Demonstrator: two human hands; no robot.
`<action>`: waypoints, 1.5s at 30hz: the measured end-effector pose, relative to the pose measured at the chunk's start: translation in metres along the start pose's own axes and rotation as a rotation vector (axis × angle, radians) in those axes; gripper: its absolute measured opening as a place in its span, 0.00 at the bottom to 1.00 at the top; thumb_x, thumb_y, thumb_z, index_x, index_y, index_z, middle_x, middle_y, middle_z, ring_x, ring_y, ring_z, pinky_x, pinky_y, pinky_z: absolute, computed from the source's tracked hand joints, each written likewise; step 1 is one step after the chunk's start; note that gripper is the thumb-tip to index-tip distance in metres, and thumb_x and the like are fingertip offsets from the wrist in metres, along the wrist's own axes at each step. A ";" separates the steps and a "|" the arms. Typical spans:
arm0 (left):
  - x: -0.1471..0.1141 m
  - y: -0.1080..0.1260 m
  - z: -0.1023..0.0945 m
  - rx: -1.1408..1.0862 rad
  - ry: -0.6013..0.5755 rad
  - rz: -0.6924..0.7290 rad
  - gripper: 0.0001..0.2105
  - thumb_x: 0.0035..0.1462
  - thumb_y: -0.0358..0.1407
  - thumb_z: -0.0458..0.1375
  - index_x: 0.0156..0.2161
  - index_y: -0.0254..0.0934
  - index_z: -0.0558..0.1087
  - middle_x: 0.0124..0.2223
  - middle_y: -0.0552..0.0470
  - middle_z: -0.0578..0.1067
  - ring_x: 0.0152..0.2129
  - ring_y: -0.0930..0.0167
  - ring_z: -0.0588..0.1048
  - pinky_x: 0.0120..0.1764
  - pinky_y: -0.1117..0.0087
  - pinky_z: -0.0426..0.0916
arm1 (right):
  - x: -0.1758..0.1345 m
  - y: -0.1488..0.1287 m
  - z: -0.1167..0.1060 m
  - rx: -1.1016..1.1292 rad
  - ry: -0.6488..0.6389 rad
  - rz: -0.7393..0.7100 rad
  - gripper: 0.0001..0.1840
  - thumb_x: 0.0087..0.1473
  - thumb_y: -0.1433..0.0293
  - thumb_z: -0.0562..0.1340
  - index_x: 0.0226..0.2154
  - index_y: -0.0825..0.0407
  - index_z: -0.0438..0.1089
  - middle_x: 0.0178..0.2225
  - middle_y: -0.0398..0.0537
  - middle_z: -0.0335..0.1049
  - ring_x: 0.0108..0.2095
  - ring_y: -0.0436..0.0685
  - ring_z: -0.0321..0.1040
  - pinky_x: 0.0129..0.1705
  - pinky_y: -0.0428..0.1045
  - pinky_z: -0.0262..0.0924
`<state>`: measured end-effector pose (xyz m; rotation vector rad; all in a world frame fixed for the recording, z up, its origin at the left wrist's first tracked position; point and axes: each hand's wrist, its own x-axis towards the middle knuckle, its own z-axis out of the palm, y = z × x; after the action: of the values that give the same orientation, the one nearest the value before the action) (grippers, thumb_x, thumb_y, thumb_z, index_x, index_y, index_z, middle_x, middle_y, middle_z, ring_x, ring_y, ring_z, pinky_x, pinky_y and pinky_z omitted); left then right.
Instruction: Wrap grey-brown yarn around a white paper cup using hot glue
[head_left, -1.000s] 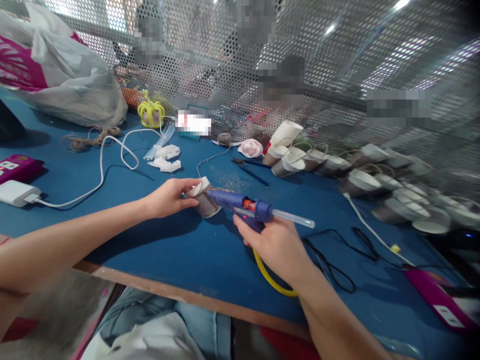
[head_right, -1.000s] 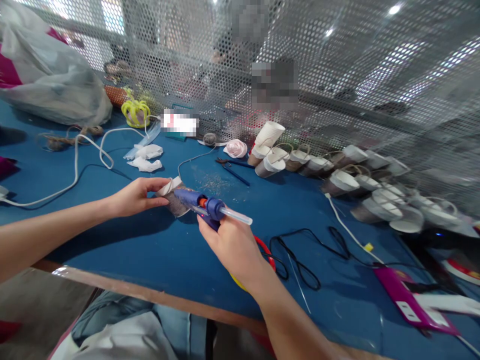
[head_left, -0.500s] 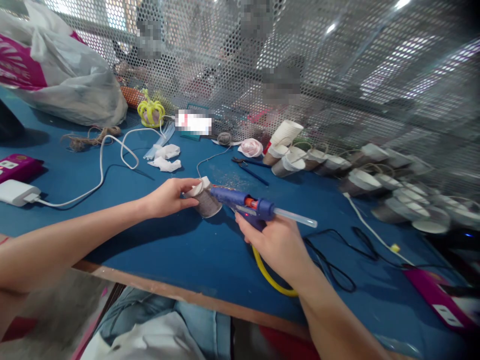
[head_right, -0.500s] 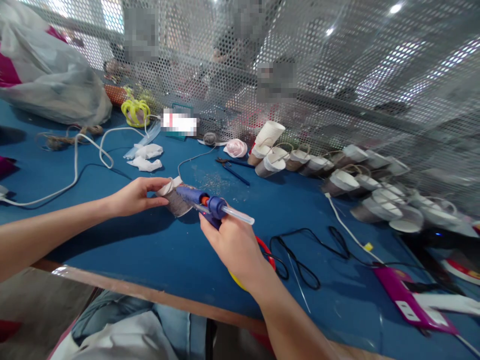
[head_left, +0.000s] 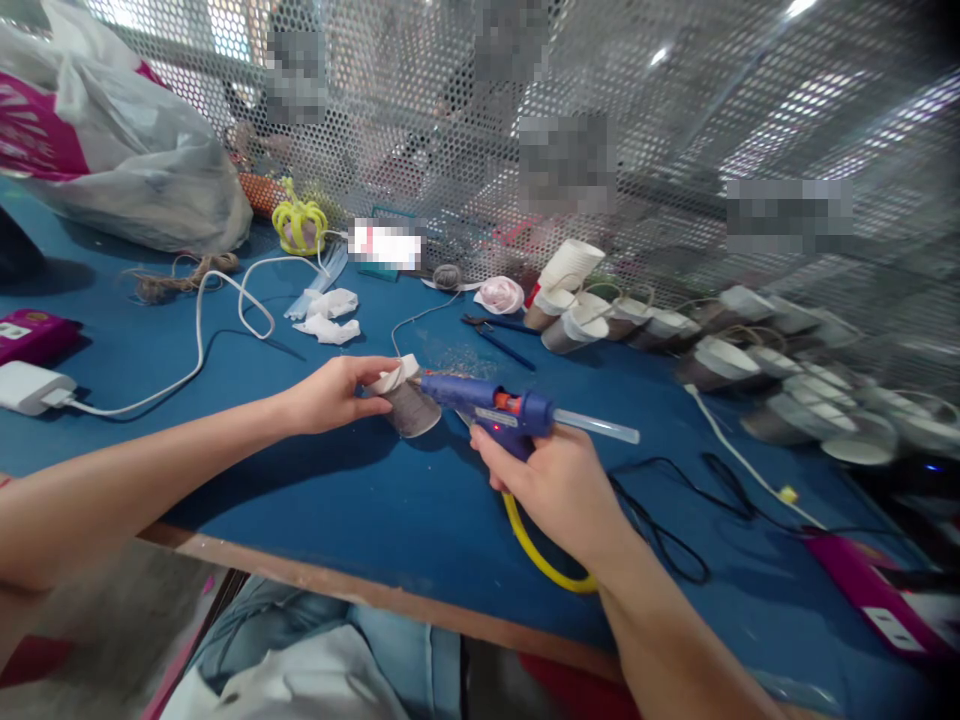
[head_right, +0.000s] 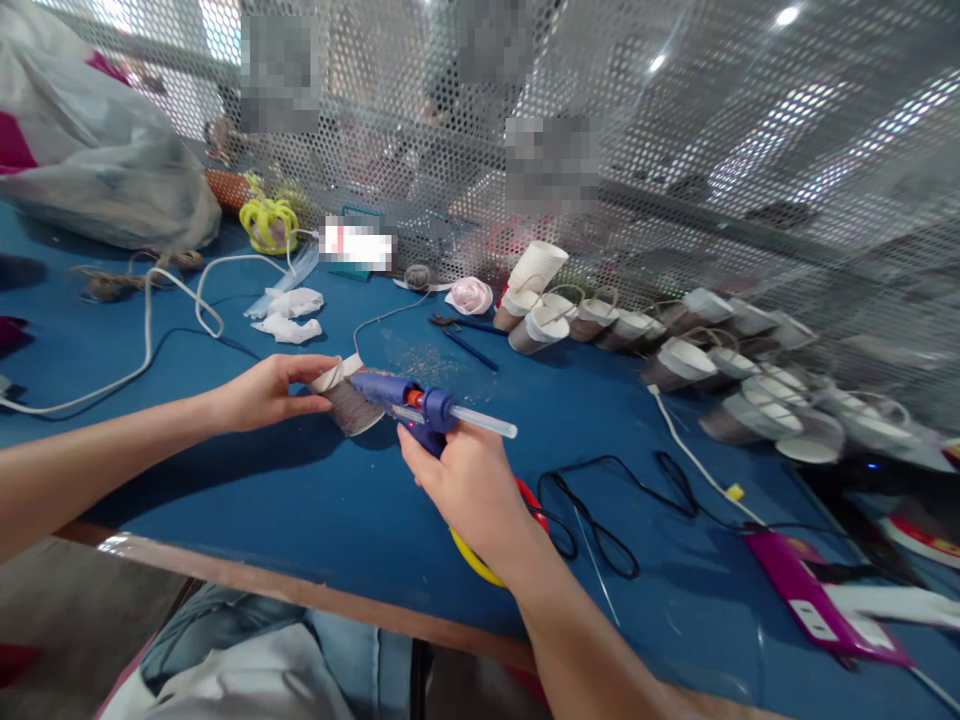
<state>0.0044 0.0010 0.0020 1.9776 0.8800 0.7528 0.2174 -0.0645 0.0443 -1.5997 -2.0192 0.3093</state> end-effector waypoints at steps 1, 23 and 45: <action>0.000 0.000 0.000 -0.004 -0.007 0.004 0.20 0.49 0.31 0.55 0.49 0.27 0.64 0.40 0.43 0.75 0.34 0.69 0.72 0.40 0.67 0.65 | 0.000 -0.001 0.000 -0.004 -0.003 -0.001 0.10 0.47 0.66 0.57 0.19 0.52 0.65 0.11 0.40 0.64 0.14 0.52 0.64 0.22 0.47 0.59; -0.002 0.002 0.000 0.031 -0.021 0.020 0.21 0.48 0.36 0.57 0.48 0.30 0.65 0.39 0.47 0.74 0.32 0.71 0.70 0.37 0.71 0.65 | -0.002 -0.001 0.001 -0.015 0.003 -0.026 0.10 0.48 0.66 0.56 0.21 0.52 0.67 0.12 0.42 0.66 0.16 0.53 0.65 0.23 0.47 0.60; 0.000 0.000 0.000 0.005 -0.040 0.048 0.14 0.49 0.36 0.55 0.41 0.29 0.68 0.35 0.49 0.73 0.32 0.71 0.69 0.37 0.71 0.63 | -0.001 -0.001 0.001 0.023 -0.011 0.013 0.10 0.47 0.66 0.57 0.19 0.53 0.65 0.11 0.41 0.63 0.13 0.51 0.63 0.21 0.46 0.59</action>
<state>0.0041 0.0006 0.0022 2.0177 0.8144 0.7359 0.2166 -0.0654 0.0438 -1.6008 -2.0073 0.3450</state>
